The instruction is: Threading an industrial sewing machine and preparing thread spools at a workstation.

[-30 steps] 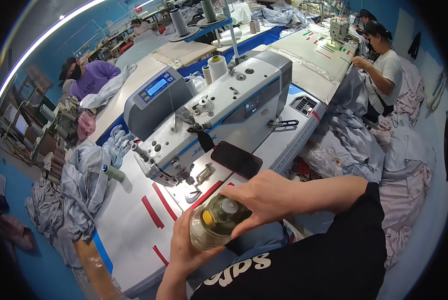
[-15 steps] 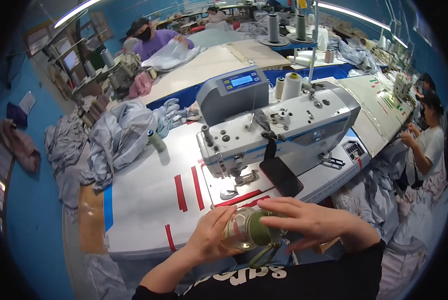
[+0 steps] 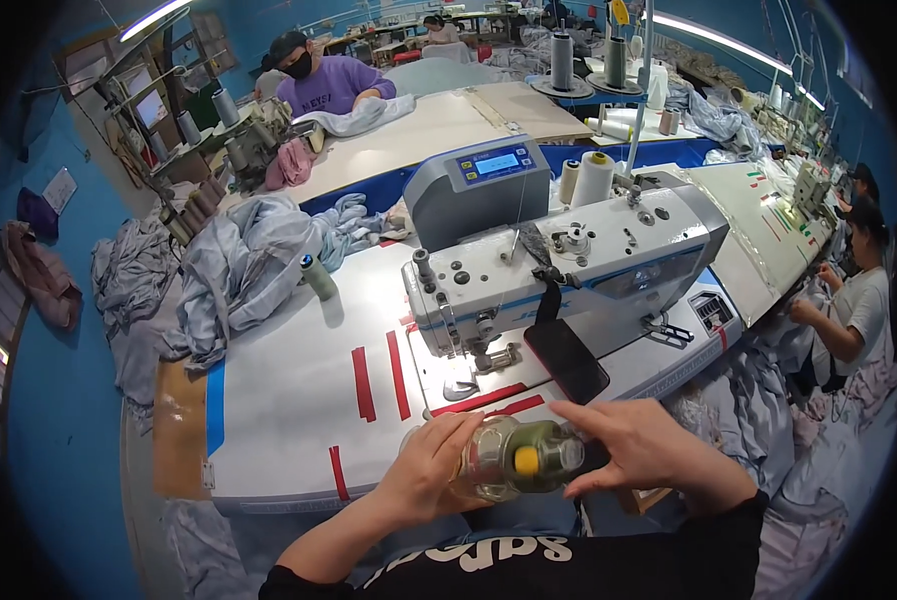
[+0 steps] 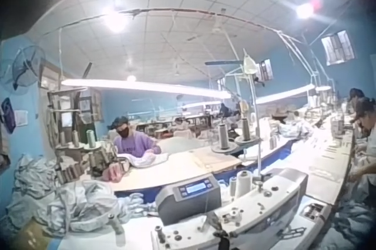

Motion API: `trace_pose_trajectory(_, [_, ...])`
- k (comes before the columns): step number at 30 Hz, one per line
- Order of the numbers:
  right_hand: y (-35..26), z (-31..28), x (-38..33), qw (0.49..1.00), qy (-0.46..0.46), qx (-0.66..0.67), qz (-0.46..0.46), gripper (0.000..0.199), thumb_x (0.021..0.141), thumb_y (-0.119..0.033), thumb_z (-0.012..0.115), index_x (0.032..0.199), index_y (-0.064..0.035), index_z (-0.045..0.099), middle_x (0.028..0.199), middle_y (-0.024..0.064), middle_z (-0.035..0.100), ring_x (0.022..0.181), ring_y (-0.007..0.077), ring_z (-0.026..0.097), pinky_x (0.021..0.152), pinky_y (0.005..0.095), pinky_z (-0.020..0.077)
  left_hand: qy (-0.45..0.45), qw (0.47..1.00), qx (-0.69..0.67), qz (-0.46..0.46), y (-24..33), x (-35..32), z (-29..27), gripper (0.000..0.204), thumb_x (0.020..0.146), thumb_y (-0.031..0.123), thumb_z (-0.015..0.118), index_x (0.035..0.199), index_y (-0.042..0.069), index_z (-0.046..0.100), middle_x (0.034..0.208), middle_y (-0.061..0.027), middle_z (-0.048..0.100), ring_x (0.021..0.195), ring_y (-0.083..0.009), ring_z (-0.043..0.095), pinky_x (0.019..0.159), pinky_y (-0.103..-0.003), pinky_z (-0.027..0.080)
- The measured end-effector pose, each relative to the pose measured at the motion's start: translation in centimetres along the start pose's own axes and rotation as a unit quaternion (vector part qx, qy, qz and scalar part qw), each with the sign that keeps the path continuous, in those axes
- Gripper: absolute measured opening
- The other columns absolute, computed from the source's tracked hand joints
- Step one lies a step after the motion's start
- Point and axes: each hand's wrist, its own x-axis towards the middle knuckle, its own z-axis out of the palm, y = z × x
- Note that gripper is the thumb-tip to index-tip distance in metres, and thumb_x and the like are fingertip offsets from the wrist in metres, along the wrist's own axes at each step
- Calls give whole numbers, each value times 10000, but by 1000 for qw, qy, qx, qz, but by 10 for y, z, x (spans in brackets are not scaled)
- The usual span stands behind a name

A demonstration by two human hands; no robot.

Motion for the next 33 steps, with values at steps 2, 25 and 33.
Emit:
trace_pose_trajectory(2, [15,11,-2,974,160,-77,-144,806,656,-348,758,1331,-124,380,1238,224,429,1009,366,533,797,391,488,-9,1000,-3,2,0,1,1,866,559,233,823,1274,9,390,1191,-162,478,1084,-325,489,888,-422,413])
trace_pose_trajectory(25, [30,29,-24,940,307,30,-143,754,491,-181,804,1170,-70,495,1189,186,475,1037,341,528,849,377,463,31,998,-5,58,12,22,55,997,560,239,816,1342,-17,253,1323,-254,344,1219,-410,366,1007,-484,306])
trace_pose_trajectory(33, [90,-45,-129,804,563,-69,179,638,548,-129,646,1155,-75,456,1106,105,529,985,221,554,806,311,453,-51,999,-12,11,-29,-14,81,781,623,32,740,1298,11,347,1331,-239,375,1218,-396,397,1001,-432,351])
